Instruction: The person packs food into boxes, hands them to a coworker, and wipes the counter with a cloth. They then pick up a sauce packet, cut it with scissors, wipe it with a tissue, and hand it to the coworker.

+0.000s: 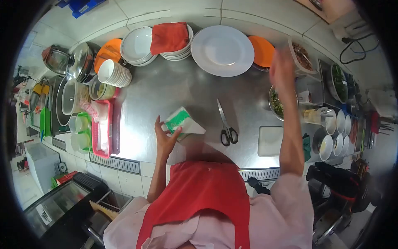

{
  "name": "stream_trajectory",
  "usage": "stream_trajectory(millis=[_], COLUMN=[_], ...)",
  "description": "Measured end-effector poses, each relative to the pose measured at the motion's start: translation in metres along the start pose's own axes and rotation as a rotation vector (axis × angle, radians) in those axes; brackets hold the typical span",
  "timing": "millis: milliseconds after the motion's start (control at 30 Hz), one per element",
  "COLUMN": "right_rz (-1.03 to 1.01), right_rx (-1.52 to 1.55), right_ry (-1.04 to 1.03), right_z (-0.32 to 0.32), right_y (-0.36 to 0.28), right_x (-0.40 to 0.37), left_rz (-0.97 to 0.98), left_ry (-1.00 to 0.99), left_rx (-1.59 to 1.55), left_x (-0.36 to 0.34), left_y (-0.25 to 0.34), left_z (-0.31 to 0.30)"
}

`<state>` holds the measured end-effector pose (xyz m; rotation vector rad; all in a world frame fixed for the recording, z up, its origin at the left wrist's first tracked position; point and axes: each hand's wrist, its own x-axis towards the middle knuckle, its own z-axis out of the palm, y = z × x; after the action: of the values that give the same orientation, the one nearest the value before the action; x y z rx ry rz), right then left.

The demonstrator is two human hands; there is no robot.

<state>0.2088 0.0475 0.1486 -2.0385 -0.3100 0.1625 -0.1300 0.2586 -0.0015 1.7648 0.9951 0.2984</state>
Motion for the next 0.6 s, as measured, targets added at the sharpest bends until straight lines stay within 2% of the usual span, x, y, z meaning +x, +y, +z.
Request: stream_trajectory(millis=[33,67,100,133,167,200,233,267,300,333,367,400,433,500,567,600], right_rz=[0.088,0.105,0.161,0.004,-0.086,-0.011,0.104,0.132,0.076,0.013,0.019,-0.018,0.002,0.003,-0.078,-0.111], right_rx=[-0.253,-0.249,-0.186,-0.415,-0.459,-0.553,-0.675,-0.703,-0.682,-0.684,-0.686,-0.792,-0.766,-0.729,-0.729,-0.73], right_ry=[-0.045,-0.269,-0.287,-0.29,-0.247,-0.188,-0.351,-0.337,-0.334,-0.312,-0.273,-0.279,-0.307,-0.455,-0.469,-0.484], right_z=[0.005,0.006,0.02,0.031,0.047,0.062,0.071,0.085,0.097,0.106,0.109,0.109,0.103,0.09,0.099,0.102], right_y=[0.045,0.084,0.138,0.138,0.129,0.11,0.087,0.078,0.102,0.111,0.112,0.113,0.096,0.07,0.099,0.114], right_x=[-0.03,-0.064,-0.1,-0.139,-0.174,-0.206,-0.223,-0.237,-0.248,-0.248,-0.251,-0.25,-0.247,-0.246,-0.247,-0.246], left_rz=[0.208,0.421,0.437,0.451,0.472,0.499,0.548,0.668,0.768,0.727,0.645,0.605,0.638,0.632,0.563,0.704], left_ry=[0.02,0.039,0.006,-0.027,-0.05,-0.036,0.008,0.052,0.025,-0.051,-0.072,0.039,0.084,0.14,0.169,0.307], left_rx=[0.13,0.26,0.316,0.374,0.432,0.464,0.5,0.441,0.419,0.413,0.131,0.201,0.163,-0.105,-0.558,-0.516], left_x=[-0.005,-0.01,-0.013,-0.019,-0.022,-0.021,-0.011,0.01,0.03,0.029,0.015,0.01,0.018,0.02,0.012,0.02], left_y=[0.0,0.0,0.003,0.007,0.011,-0.002,-0.031,-0.074,-0.1,-0.085,-0.056,-0.039,-0.037,-0.007,0.062,0.092], left_z=[-0.001,-0.002,-0.003,-0.006,-0.008,-0.004,0.005,0.015,0.019,0.011,0.0,0.002,0.0,-0.012,-0.04,-0.06])
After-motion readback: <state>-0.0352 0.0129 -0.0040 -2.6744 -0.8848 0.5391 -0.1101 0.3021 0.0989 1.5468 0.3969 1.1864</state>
